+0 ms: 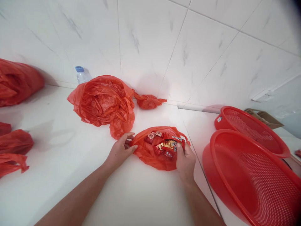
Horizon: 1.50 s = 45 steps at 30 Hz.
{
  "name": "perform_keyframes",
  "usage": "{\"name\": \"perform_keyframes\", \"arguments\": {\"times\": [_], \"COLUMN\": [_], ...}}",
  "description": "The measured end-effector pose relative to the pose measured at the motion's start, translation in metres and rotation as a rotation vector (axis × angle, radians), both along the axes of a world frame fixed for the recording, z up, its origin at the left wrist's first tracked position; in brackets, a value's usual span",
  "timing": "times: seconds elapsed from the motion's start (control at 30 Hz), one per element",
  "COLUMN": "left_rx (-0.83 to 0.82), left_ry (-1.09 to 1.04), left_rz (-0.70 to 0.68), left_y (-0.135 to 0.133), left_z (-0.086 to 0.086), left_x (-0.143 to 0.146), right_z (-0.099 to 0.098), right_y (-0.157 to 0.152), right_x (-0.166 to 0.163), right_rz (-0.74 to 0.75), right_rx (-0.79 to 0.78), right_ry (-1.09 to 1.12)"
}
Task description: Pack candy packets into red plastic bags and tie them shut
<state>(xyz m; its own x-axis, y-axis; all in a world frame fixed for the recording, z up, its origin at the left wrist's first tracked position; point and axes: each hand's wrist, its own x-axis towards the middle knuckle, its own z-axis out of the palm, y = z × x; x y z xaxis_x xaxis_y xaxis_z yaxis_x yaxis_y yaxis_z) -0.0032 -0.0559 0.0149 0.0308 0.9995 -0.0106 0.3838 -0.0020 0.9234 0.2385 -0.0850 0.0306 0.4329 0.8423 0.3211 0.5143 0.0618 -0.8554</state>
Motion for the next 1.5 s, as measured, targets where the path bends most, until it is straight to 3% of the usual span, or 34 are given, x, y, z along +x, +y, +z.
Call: {"name": "perform_keyframes", "arguments": {"times": [0.3,0.4,0.5,0.6,0.7,0.9,1.0,1.23,1.33,1.5], "left_rx": [-0.014,0.156,0.557,0.808,0.837,0.775,0.752,0.675,0.663,0.65], "left_ry": [0.036,0.125,0.316,0.466,0.553,0.522,0.498,0.507,0.54,0.542], "left_rz": [-0.013,0.011,0.073,-0.093,-0.309,-0.303,-0.274,-0.141,-0.06,0.15], "left_y": [0.001,-0.001,-0.008,-0.019,-0.026,-0.029,-0.025,-0.01,-0.011,-0.027], "left_z": [-0.001,0.0,0.007,0.017,0.023,0.023,0.025,0.039,0.041,0.013], "left_x": [-0.001,0.001,0.008,0.022,0.035,0.047,0.054,0.074,0.071,0.049], "right_z": [0.004,-0.001,-0.009,-0.012,-0.009,-0.002,0.0,0.008,0.006,-0.008], "right_y": [0.003,0.001,-0.002,-0.007,-0.014,-0.02,-0.018,0.002,0.011,0.021], "right_x": [-0.007,-0.011,-0.014,-0.019,-0.023,-0.022,-0.013,0.028,0.04,0.047], "right_rz": [0.09,0.138,0.176,0.358,0.562,0.617,0.544,0.024,-0.062,-0.065], "right_rx": [-0.102,-0.097,-0.009,0.153,0.288,0.411,0.411,0.394,0.342,0.271], "right_ry": [0.127,0.107,0.005,-0.201,-0.362,-0.379,-0.36,-0.346,-0.338,-0.347]}}
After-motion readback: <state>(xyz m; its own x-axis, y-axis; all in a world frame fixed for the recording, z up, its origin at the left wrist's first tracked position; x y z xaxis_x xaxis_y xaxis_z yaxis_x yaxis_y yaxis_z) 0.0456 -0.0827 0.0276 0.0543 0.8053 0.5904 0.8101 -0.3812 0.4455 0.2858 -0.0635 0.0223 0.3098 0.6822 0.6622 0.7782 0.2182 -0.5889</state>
